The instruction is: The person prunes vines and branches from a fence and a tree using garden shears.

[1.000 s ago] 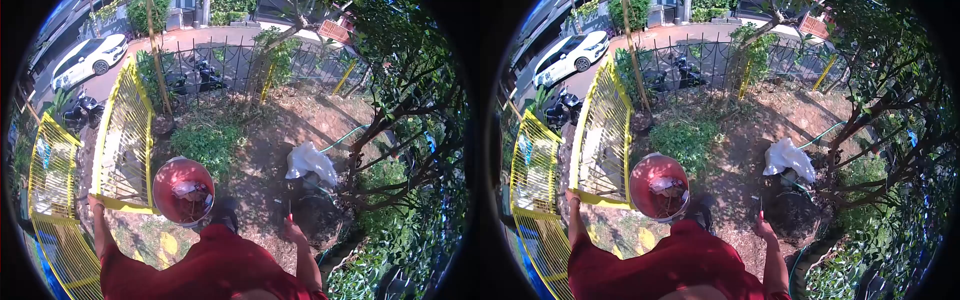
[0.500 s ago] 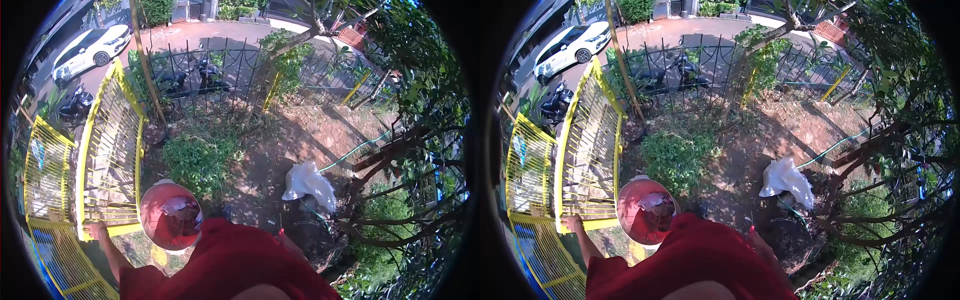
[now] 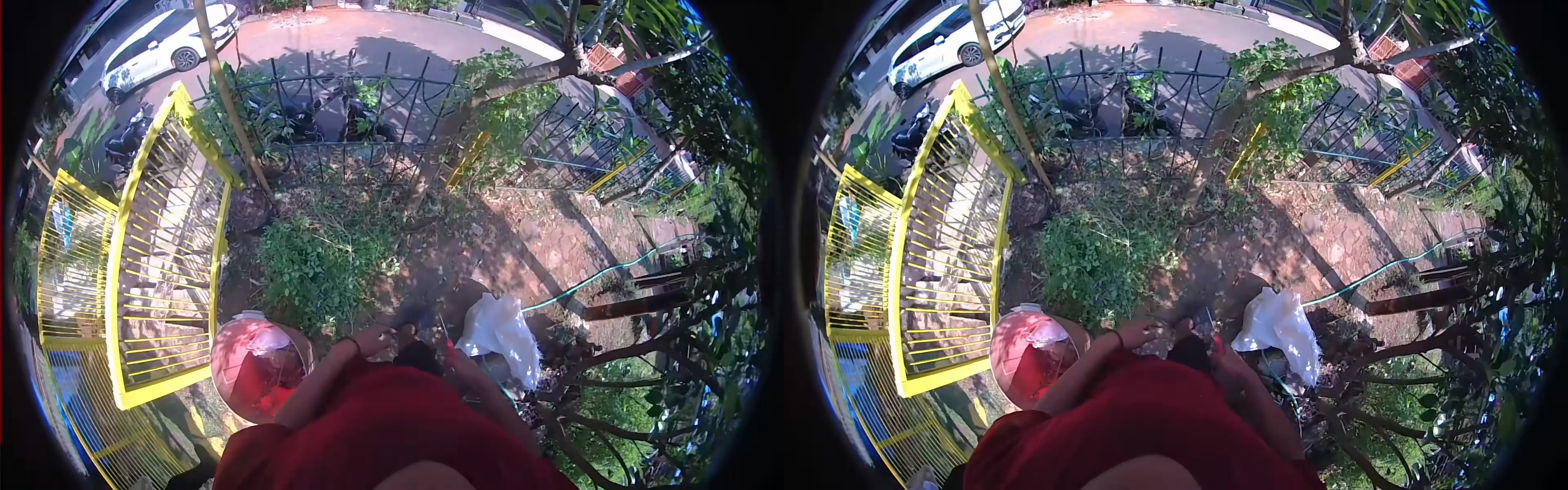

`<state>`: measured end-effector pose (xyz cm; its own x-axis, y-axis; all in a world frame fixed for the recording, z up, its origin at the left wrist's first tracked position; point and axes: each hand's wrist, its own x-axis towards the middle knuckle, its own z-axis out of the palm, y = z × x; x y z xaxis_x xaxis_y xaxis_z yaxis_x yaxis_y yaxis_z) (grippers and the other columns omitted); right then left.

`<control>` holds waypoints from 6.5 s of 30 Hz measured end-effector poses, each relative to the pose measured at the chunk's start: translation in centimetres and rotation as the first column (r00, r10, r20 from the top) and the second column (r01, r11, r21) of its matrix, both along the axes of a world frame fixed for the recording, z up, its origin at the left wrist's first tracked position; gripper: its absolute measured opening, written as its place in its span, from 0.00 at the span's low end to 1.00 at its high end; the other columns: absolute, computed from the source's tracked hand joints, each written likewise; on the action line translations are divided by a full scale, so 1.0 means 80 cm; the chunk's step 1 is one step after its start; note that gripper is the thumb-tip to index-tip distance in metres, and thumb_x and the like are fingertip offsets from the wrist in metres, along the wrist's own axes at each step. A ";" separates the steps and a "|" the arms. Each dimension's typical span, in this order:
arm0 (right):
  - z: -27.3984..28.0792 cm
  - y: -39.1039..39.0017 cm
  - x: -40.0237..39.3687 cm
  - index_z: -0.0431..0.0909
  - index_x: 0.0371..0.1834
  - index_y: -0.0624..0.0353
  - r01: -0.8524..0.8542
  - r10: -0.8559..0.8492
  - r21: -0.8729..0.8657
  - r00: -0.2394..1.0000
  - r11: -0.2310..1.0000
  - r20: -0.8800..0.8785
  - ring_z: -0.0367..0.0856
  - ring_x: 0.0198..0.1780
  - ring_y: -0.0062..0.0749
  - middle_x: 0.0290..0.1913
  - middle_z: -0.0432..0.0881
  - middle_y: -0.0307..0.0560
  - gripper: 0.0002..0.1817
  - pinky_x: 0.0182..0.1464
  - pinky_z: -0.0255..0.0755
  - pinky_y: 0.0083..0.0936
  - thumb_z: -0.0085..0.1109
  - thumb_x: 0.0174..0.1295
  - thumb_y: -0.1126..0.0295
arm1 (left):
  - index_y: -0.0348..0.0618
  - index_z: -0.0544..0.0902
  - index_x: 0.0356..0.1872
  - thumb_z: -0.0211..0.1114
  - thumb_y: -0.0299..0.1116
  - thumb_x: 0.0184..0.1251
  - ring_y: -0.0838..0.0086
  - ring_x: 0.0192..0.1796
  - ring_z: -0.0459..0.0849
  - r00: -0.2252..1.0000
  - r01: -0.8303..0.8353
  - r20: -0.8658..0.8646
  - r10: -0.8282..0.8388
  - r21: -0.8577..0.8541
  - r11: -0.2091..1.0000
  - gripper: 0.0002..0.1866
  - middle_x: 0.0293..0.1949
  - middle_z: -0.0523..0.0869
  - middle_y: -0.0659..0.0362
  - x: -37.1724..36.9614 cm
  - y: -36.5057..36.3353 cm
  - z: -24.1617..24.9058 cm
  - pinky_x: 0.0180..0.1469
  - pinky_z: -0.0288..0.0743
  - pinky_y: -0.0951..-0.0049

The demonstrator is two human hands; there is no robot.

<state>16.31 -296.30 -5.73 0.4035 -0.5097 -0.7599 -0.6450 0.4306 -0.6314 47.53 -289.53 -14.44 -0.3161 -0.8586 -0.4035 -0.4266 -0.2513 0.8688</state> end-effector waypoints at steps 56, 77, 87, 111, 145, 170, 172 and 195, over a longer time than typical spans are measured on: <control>-0.024 -0.564 0.095 0.65 0.65 0.64 0.415 -0.351 0.287 0.903 0.863 -0.248 0.76 0.39 0.26 0.36 0.76 0.39 0.37 0.45 0.70 0.26 0.59 0.63 0.46 | 0.39 0.70 0.62 0.59 0.34 0.69 0.49 0.57 0.77 0.534 -0.565 0.031 0.845 -0.731 0.383 0.23 0.61 0.73 0.44 0.440 -0.954 -0.048 0.60 0.72 0.58; -0.038 -0.548 0.118 0.72 0.47 0.59 0.306 -0.278 0.139 0.941 0.942 -0.192 0.74 0.32 0.25 0.32 0.76 0.40 0.25 0.39 0.70 0.26 0.60 0.62 0.47 | 0.35 0.66 0.60 0.69 0.33 0.62 0.81 0.21 0.74 0.541 -0.825 -0.390 0.746 -0.074 0.560 0.29 0.20 0.78 0.64 0.426 -1.024 -0.153 0.19 0.63 0.77; -0.002 -0.553 0.134 0.72 0.39 0.55 0.609 -0.565 0.234 0.792 0.758 -0.230 0.70 0.28 0.22 0.25 0.71 0.35 0.18 0.33 0.65 0.25 0.57 0.65 0.51 | 0.46 0.72 0.63 0.44 0.72 0.63 0.47 0.51 0.84 0.410 -0.780 0.552 0.726 -0.201 0.593 0.42 0.45 0.85 0.43 0.427 -1.062 -0.123 0.53 0.76 0.52; 0.005 -0.534 0.145 0.72 0.44 0.57 0.629 -0.548 0.247 0.770 0.737 -0.326 0.69 0.30 0.23 0.30 0.73 0.36 0.19 0.35 0.64 0.25 0.57 0.65 0.52 | 0.57 0.86 0.36 0.60 0.41 0.64 0.63 0.51 0.80 0.552 0.190 0.783 0.287 -0.453 0.871 0.08 0.39 0.84 0.59 0.459 -0.947 -0.110 0.59 0.68 0.55; -0.102 -0.829 0.398 0.66 0.62 0.67 -0.342 0.343 0.018 0.936 0.939 -0.086 0.76 0.45 0.36 0.45 0.78 0.52 0.36 0.50 0.67 0.31 0.56 0.62 0.45 | 0.40 0.71 0.19 0.52 0.45 0.71 0.68 0.21 0.73 0.574 -0.810 0.223 0.788 0.302 0.504 0.22 0.16 0.73 0.61 0.305 -0.352 -0.247 0.32 0.69 0.68; -0.222 -0.716 0.334 0.72 0.48 0.64 -0.143 0.176 0.306 0.981 0.941 -0.085 0.74 0.39 0.32 0.36 0.77 0.46 0.30 0.45 0.67 0.29 0.52 0.65 0.43 | 0.40 0.73 0.55 0.40 0.53 0.78 0.59 0.58 0.76 -0.455 -0.328 -0.401 0.795 0.906 0.269 0.26 0.47 0.79 0.56 0.394 -1.007 -0.258 0.65 0.70 0.51; -0.229 -0.705 0.322 0.72 0.46 0.63 -0.101 0.127 0.323 0.990 0.941 -0.063 0.73 0.39 0.31 0.36 0.76 0.45 0.29 0.45 0.67 0.30 0.52 0.65 0.43 | 0.43 0.75 0.45 0.41 0.51 0.78 0.60 0.55 0.77 -0.531 -0.341 -0.429 0.731 0.898 0.279 0.22 0.42 0.80 0.58 0.391 -1.022 -0.297 0.62 0.70 0.52; -0.268 -0.674 0.297 0.71 0.44 0.61 -0.066 0.111 0.297 0.984 0.953 -0.140 0.72 0.36 0.25 0.33 0.74 0.38 0.24 0.40 0.66 0.25 0.55 0.66 0.48 | 0.32 0.75 0.26 0.64 0.36 0.63 0.68 0.28 0.80 0.800 -0.337 0.597 0.060 0.365 0.868 0.16 0.32 0.83 0.50 0.439 -0.835 -0.389 0.36 0.76 0.62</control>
<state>40.08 -350.24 -27.13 0.3042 -0.2259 -0.9254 -0.7678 0.5169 -0.3785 82.66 -356.33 -45.53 0.2364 -0.5652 -0.7904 -0.6878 -0.6719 0.2747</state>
